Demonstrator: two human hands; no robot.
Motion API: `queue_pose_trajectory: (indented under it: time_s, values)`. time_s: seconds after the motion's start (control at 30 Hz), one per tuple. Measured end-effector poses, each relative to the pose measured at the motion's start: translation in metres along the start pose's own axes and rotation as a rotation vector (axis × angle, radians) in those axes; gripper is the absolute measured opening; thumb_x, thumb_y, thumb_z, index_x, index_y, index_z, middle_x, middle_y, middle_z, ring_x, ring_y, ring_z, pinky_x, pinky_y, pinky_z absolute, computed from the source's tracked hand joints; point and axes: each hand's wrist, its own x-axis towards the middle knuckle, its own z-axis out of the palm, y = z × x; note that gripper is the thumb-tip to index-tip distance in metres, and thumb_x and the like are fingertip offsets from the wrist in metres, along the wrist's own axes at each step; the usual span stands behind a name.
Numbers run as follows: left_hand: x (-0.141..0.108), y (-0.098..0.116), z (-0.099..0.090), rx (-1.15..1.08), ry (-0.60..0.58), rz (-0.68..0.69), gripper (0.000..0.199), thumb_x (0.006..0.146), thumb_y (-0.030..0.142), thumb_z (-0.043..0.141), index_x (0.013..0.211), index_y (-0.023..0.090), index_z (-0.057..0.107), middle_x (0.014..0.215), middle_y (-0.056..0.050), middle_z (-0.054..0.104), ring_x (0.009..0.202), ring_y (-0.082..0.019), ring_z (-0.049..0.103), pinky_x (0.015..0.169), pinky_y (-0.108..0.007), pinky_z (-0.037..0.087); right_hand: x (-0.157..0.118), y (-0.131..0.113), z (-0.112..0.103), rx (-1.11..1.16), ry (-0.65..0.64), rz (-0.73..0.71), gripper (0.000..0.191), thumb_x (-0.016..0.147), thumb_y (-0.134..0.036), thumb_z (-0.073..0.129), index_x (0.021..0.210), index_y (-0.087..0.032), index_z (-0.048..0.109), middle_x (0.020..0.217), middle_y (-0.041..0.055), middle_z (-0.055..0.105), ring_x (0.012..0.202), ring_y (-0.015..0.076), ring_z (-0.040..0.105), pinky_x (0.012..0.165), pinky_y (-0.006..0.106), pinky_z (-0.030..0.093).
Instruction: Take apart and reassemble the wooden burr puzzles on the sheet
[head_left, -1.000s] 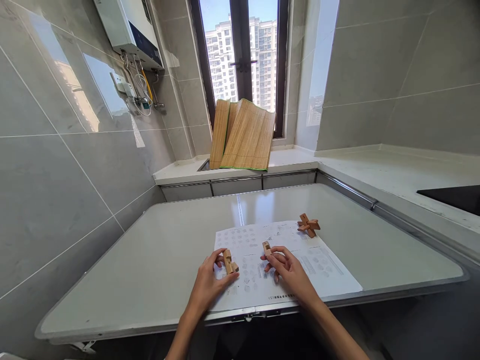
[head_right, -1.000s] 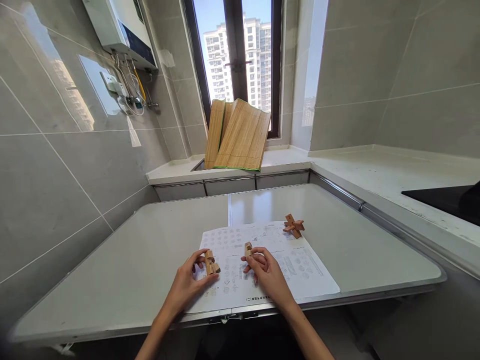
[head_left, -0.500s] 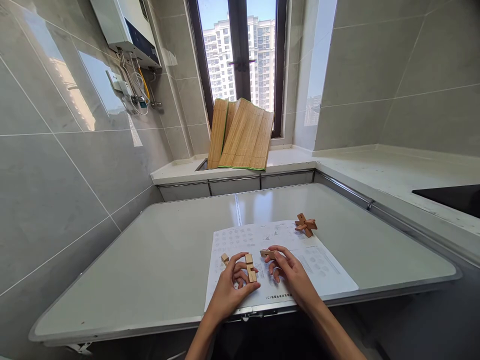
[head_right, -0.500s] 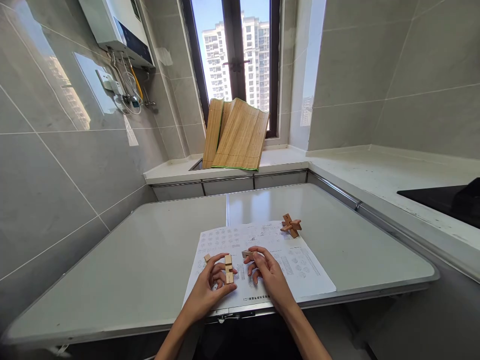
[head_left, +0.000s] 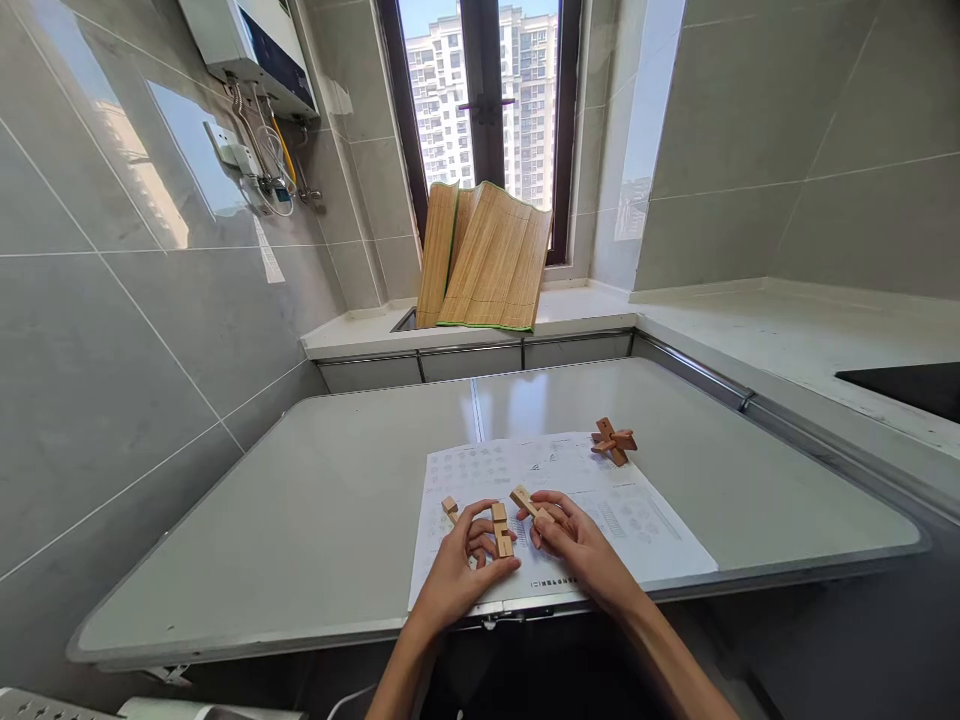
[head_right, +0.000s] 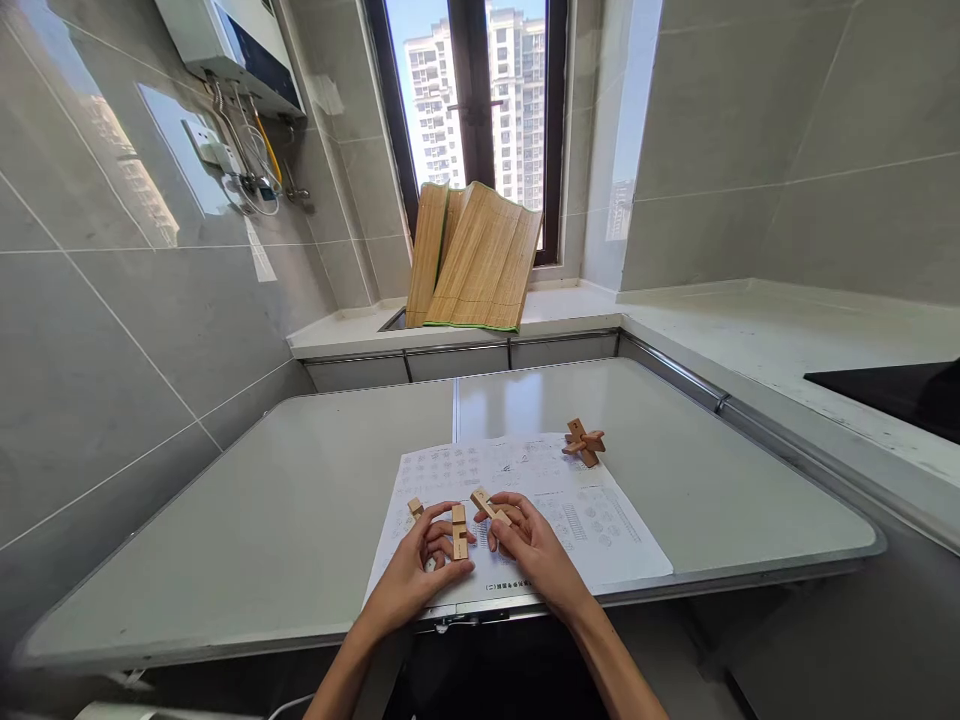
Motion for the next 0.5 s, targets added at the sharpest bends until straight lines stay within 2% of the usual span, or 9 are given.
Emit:
queue_pose_trajectory:
  time_s: [0.13, 0.23, 0.37, 0.43, 0.5]
  values:
    - [-0.0005, 0.0004, -0.0002, -0.008, 0.0, -0.005, 0.069, 0.079, 0.029, 0.081, 0.14, 0.026, 0.048, 0.113, -0.007, 0.069, 0.084, -0.015, 0.062, 0.078, -0.031, 0.048, -0.0013, 0.0013, -0.0026, -0.072, -0.062, 0.02, 0.039, 0.091, -0.05, 0.07, 0.118, -0.024, 0.059, 0.097, 0.0037, 0.07, 0.097, 0.0215, 0.063, 0.095, 0.037, 0.046]
    - [-0.0009, 0.0001, 0.0001, -0.013, -0.002, 0.004, 0.068, 0.08, 0.029, 0.081, 0.14, 0.026, 0.048, 0.111, -0.006, 0.068, 0.083, -0.015, 0.06, 0.077, -0.03, 0.047, -0.0023, -0.0007, -0.0014, -0.089, -0.115, 0.054, 0.037, 0.091, -0.049, 0.071, 0.117, -0.024, 0.062, 0.093, 0.0032, 0.072, 0.101, 0.0237, 0.066, 0.098, 0.04, 0.046]
    - [-0.0022, 0.0024, 0.0008, -0.006, 0.002, 0.019, 0.067, 0.08, 0.031, 0.081, 0.139, 0.026, 0.049, 0.108, -0.005, 0.068, 0.08, -0.014, 0.059, 0.074, -0.028, 0.046, -0.0031, -0.0033, 0.0024, -0.098, -0.169, 0.046, 0.04, 0.09, -0.048, 0.073, 0.12, -0.024, 0.064, 0.106, 0.0055, 0.073, 0.106, 0.0246, 0.068, 0.101, 0.041, 0.049]
    - [-0.0031, 0.0042, 0.0009, -0.003, -0.012, 0.029, 0.066, 0.081, 0.031, 0.08, 0.139, 0.026, 0.048, 0.11, -0.006, 0.069, 0.083, -0.015, 0.059, 0.075, -0.028, 0.046, -0.0027, -0.0021, 0.0031, -0.087, -0.147, 0.042, 0.043, 0.085, -0.047, 0.078, 0.12, -0.025, 0.064, 0.114, 0.0064, 0.073, 0.113, 0.0257, 0.067, 0.104, 0.041, 0.049]
    - [-0.004, 0.0055, 0.0006, 0.01, -0.024, 0.034, 0.067, 0.081, 0.03, 0.08, 0.139, 0.027, 0.048, 0.111, -0.006, 0.069, 0.084, -0.016, 0.06, 0.074, -0.028, 0.046, -0.0018, 0.0006, 0.003, -0.089, -0.105, 0.044, 0.043, 0.082, -0.046, 0.081, 0.116, -0.024, 0.065, 0.112, 0.007, 0.074, 0.114, 0.0266, 0.067, 0.104, 0.041, 0.05]
